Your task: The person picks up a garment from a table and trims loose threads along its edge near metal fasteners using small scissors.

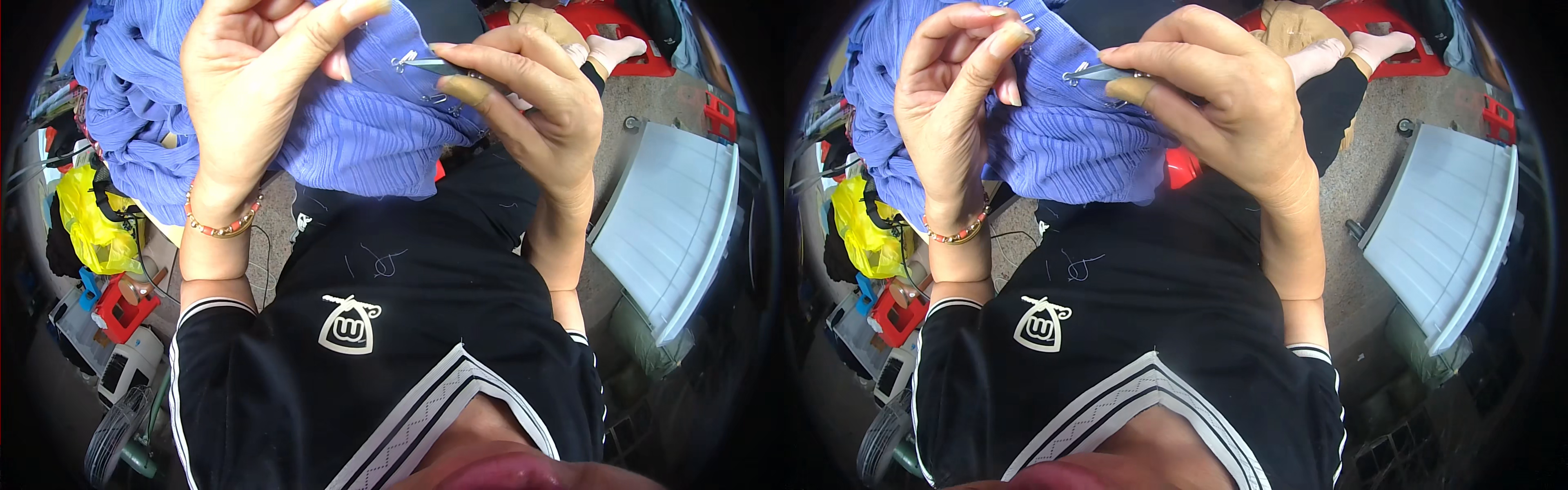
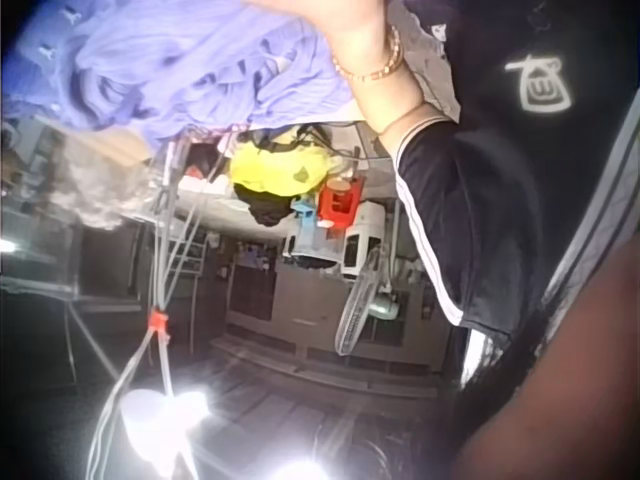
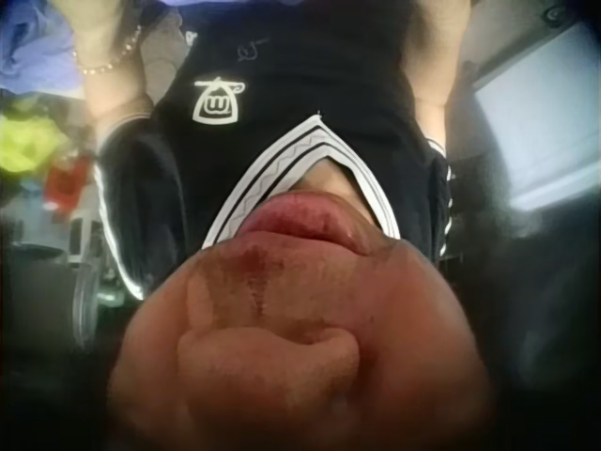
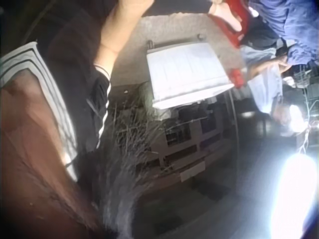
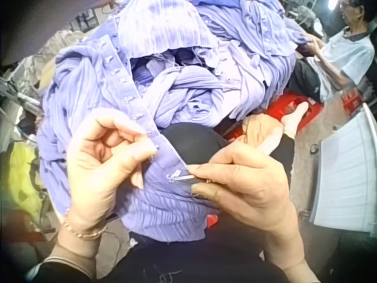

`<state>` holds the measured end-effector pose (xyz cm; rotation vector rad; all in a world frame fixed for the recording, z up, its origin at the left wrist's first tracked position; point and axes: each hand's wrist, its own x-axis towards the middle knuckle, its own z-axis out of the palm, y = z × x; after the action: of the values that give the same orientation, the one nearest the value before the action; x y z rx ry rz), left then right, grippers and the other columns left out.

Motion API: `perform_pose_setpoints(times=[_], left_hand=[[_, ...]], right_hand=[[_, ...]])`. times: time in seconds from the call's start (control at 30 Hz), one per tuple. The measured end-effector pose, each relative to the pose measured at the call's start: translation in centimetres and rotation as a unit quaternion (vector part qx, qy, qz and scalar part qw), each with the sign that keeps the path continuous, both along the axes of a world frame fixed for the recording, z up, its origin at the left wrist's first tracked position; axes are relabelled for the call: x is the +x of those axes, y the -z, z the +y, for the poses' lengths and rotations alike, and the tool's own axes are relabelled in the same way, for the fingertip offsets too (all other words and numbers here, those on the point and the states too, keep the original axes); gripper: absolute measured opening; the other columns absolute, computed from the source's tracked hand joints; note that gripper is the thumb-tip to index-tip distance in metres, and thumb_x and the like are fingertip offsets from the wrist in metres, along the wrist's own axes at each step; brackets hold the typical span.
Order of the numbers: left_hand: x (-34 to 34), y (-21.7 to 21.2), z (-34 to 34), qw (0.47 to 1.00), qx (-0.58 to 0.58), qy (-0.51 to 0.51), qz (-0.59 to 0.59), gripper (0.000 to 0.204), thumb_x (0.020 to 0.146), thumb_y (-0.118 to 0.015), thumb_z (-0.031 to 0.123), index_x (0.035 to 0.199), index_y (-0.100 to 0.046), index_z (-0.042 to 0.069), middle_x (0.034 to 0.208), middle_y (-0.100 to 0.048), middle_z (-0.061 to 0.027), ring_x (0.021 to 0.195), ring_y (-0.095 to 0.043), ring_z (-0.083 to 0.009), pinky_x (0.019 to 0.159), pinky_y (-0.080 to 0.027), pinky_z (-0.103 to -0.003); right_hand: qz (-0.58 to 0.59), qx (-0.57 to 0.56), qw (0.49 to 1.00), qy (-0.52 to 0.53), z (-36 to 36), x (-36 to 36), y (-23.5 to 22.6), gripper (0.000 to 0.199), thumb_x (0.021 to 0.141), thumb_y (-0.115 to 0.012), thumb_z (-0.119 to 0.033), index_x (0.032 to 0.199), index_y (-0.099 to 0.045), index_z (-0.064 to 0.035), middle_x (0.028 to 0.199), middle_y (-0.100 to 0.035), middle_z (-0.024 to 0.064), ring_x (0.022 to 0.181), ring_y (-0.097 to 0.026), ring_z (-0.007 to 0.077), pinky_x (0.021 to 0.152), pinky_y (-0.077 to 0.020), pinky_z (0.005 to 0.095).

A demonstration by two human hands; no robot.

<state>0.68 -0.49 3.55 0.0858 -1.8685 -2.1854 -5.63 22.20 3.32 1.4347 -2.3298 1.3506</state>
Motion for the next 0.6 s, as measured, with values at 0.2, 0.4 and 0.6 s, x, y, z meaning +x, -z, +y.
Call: perform_pose_setpoints(times=[0.2, 0.4, 0.6], left_hand=[[0.9, 2.1, -1.4, 0.994, -0.052, -0.002, 0.092, 0.019, 0.092, -0.065, -0.005, 0.110, -0.061, -0.004, 0.098, -0.069, -0.0142, 0.069, -0.062, -0.0121, 0.061, -0.050, -0.022], [1.9, 2.7, -1.5, 0.990, -0.078, -0.055, 0.102, 0.017, 0.091, -0.065, -0.007, 0.108, -0.061, -0.004, 0.102, -0.067, -0.0151, 0.074, -0.064, -0.0151, 0.066, -0.054, -0.025], [1.9, 3.0, -1.2, 0.993, -0.067, -0.038, 0.089, 0.019, 0.092, -0.064, -0.006, 0.110, -0.060, -0.004, 0.103, -0.067, -0.0153, 0.073, -0.064, -0.0139, 0.064, -0.053, -0.024]], right_hand=[[-0.018, -0.005, 0.999, 0.031, -0.4, 0.2, -0.5, 0.040, 0.070, -0.083, 0.000, 0.109, -0.074, -0.0003, 0.089, -0.063, 0.0046, 0.073, -0.054, 0.0121, 0.062, -0.0415, 0.0225], [0.044, -0.011, 0.999, 0.022, -0.8, -0.3, -0.3, 0.042, 0.069, -0.085, -0.002, 0.110, -0.074, -0.0006, 0.089, -0.062, 0.0042, 0.072, -0.054, 0.0114, 0.062, -0.0410, 0.0224], [0.068, 0.026, 0.997, 0.011, -2.0, 0.0, -2.0, 0.040, 0.071, -0.084, -0.004, 0.109, -0.074, -0.0005, 0.087, -0.062, 0.0056, 0.072, -0.056, 0.0121, 0.058, -0.0421, 0.0231]])
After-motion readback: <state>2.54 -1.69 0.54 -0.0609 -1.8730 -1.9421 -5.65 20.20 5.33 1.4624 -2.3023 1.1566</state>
